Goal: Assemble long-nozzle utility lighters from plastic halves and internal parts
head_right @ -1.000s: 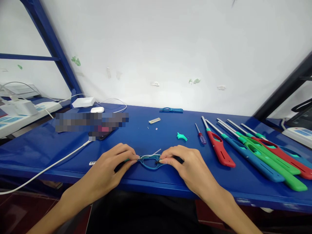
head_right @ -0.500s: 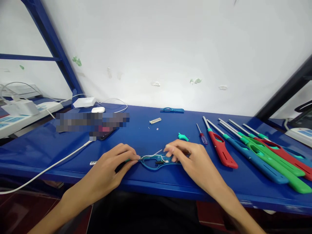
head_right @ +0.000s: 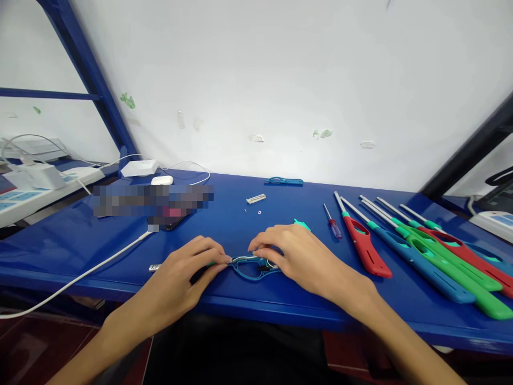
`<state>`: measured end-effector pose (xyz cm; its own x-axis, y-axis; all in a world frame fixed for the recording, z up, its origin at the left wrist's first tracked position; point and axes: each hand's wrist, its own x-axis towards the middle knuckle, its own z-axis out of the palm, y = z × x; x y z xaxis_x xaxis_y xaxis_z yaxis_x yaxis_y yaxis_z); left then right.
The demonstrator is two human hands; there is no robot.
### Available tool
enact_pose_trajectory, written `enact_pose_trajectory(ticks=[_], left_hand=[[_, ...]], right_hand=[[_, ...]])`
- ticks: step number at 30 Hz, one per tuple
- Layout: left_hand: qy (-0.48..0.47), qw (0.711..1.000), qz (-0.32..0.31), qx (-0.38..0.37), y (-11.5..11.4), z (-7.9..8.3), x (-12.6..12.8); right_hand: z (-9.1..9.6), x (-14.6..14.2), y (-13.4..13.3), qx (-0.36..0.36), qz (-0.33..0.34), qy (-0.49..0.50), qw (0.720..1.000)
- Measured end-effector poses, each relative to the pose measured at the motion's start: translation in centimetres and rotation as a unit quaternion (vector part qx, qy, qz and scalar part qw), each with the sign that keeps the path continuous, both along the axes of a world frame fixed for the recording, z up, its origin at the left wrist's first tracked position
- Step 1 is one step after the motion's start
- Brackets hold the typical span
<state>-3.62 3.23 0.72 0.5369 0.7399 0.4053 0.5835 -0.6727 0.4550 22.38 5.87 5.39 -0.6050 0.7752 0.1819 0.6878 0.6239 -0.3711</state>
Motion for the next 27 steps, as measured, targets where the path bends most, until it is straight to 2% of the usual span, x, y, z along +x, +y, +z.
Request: enact_pose_trajectory(ticks=[4, 9, 14, 22, 27], left_hand=[[0.000, 1.000, 0.000, -0.001, 0.0, 0.1, 0.0], [0.002, 1.000, 0.005, -0.004, -0.1, 0.2, 0.0], [0.004, 1.000, 0.003, -0.003, -0.1, 0.2, 0.1], [-0.003, 1.000, -0.001, -0.001, 0.0, 0.1, 0.0], [0.002, 1.000, -0.001, -0.006, 0.0, 0.2, 0.0]], right_hand=[[-0.1, 0.6, -0.1, -0.016, 0.024, 0.017, 0.999], [-0.5, 1.3, -0.1, -0.001, 0.025, 0.018, 1.000], [-0.8, 1.7, -0.2, 0.033, 0.054, -0.017, 0.998], [-0.9, 1.5, -0.8, 0.038, 0.057, -0.078, 0.995], [-1.3, 2.0, -1.7, 0.072, 0.053, -0.077, 0.993]])
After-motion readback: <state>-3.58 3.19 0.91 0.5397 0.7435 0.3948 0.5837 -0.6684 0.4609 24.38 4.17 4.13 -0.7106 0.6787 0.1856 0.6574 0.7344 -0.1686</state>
